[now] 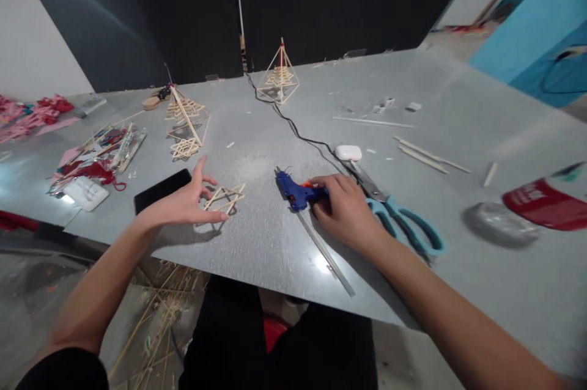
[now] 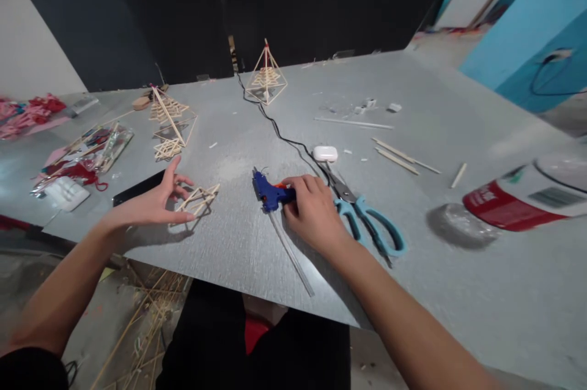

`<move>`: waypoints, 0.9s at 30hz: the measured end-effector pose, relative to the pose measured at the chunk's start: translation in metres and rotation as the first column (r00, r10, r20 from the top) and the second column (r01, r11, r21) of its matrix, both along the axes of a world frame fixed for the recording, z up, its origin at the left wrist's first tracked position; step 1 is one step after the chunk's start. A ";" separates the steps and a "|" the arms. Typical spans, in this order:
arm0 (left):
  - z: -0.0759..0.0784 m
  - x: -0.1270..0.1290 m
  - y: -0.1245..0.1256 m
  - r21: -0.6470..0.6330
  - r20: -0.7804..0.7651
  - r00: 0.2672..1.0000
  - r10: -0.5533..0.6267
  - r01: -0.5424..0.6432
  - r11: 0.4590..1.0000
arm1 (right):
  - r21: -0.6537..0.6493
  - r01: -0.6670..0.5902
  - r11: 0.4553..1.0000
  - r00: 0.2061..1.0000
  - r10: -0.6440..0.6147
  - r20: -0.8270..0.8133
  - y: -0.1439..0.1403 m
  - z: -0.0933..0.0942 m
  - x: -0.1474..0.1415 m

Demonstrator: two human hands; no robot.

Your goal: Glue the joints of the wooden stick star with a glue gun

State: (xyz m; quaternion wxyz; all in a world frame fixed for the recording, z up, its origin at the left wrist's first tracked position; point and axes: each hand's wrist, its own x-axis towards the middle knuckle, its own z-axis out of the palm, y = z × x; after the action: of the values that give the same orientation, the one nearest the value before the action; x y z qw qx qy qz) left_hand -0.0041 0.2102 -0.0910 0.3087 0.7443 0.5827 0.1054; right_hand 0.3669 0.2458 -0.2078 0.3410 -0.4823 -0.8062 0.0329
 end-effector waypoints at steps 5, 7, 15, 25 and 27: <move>0.004 -0.009 0.017 -0.140 0.265 0.958 -0.114 0.155 0.978 | 0.008 -0.012 1.000 1.000 0.012 -0.005 -0.001 -0.001 0.002; 0.005 -0.008 0.024 -0.185 0.428 0.895 -0.130 0.227 0.956 | 0.028 -0.017 0.999 1.000 0.017 0.009 -0.002 -0.001 0.003; -0.007 0.005 0.044 -0.248 0.803 0.596 -0.012 0.352 0.903 | 0.097 -0.001 0.995 0.988 -0.014 0.154 -0.006 0.004 0.006; -0.037 0.002 0.046 -0.243 0.867 0.497 0.022 0.385 0.891 | -0.024 -0.073 0.997 0.993 0.071 -0.089 -0.016 0.013 0.013; -0.044 0.002 0.046 -0.203 0.861 0.509 -0.019 0.377 0.904 | -0.054 -0.025 0.998 0.979 0.013 -0.202 -0.021 0.013 0.012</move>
State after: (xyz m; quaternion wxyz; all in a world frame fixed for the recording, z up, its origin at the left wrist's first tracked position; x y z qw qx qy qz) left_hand -0.0025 0.2566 -0.1349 0.6931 0.5914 0.2784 0.3038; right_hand 0.3785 0.2246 -0.1943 0.4069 -0.4781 -0.7708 0.1078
